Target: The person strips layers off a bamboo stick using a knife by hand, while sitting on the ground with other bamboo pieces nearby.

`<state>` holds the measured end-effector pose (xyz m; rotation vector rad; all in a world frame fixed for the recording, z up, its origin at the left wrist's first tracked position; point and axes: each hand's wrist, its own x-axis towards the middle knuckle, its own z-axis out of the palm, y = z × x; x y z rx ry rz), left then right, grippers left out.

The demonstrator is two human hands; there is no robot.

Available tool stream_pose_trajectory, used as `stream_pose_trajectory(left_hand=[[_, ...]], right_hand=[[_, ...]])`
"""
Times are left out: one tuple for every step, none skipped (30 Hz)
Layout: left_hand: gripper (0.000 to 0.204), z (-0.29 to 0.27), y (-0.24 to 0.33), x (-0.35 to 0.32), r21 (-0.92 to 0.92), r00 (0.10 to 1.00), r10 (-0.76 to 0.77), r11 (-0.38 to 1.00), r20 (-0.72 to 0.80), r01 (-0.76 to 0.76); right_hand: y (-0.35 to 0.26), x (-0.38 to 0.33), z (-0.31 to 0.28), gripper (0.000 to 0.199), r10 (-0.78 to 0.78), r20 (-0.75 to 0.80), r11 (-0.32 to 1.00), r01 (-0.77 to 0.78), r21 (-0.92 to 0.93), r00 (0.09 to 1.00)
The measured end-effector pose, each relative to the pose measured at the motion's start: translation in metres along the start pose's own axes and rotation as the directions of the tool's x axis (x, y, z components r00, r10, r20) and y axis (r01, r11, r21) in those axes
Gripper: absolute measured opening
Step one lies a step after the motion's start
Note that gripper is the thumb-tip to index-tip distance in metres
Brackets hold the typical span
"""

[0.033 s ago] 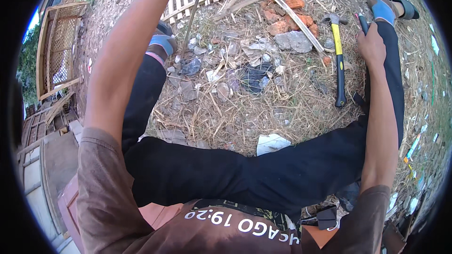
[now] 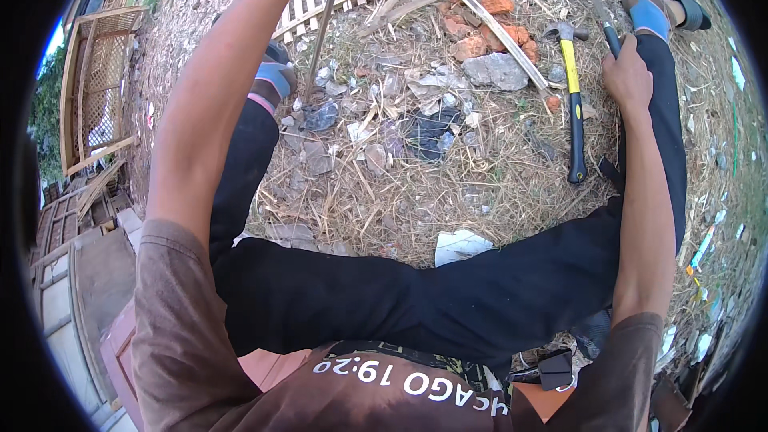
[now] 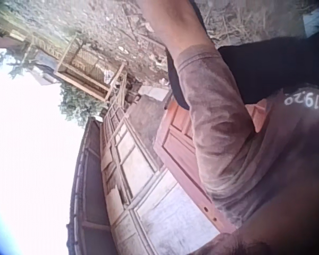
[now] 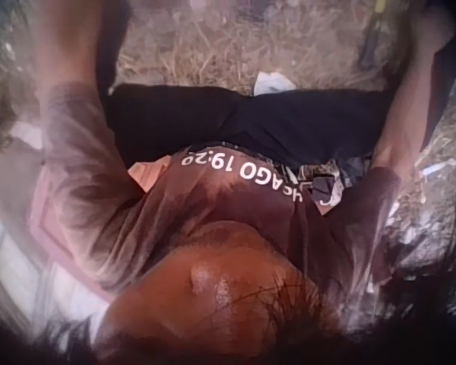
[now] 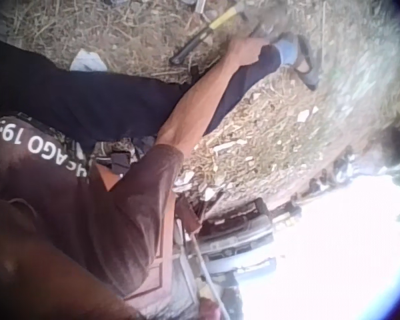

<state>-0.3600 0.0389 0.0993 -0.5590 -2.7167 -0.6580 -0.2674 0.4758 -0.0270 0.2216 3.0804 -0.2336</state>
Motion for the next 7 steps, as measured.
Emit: stream_pose_trajectory(left_hand=[[0.042,0.008,0.005,-0.006,-0.095,0.989,-0.146,0.984,0.036,0.149],[0.042,0.012,0.005,-0.011,-0.172,0.954,-0.289,0.938,0.084,0.299],[0.042,0.016,0.002,-0.011,-0.179,0.953,-0.287,0.937,0.092,0.3],[0.042,0.02,-0.004,-0.012,-0.127,0.933,-0.332,0.928,0.134,0.349],[0.042,0.024,-0.009,-0.013,-0.071,0.909,-0.378,0.916,0.173,0.395],[0.044,0.029,-0.013,-0.02,-0.117,0.912,-0.364,0.914,0.19,0.389],[0.044,0.034,-0.016,-0.018,-0.121,0.911,-0.364,0.913,0.196,0.391]], right_hand=[[0.004,0.001,0.003,0.047,0.016,0.005,1.0,-0.016,-0.014,1.0],[0.005,0.001,0.007,0.047,-0.032,-0.012,0.996,0.031,-0.078,0.999],[0.007,0.002,0.011,0.047,-0.083,-0.024,0.987,0.079,-0.142,0.996],[0.008,0.003,0.015,0.049,-0.13,-0.08,0.981,0.117,-0.156,0.988],[0.009,0.003,0.02,0.049,-0.126,-0.075,0.981,0.112,-0.161,0.989],[0.009,0.004,0.024,0.051,-0.133,-0.088,0.977,0.116,-0.177,0.987],[0.009,0.004,0.028,0.053,-0.141,-0.1,0.974,0.12,-0.193,0.985]])
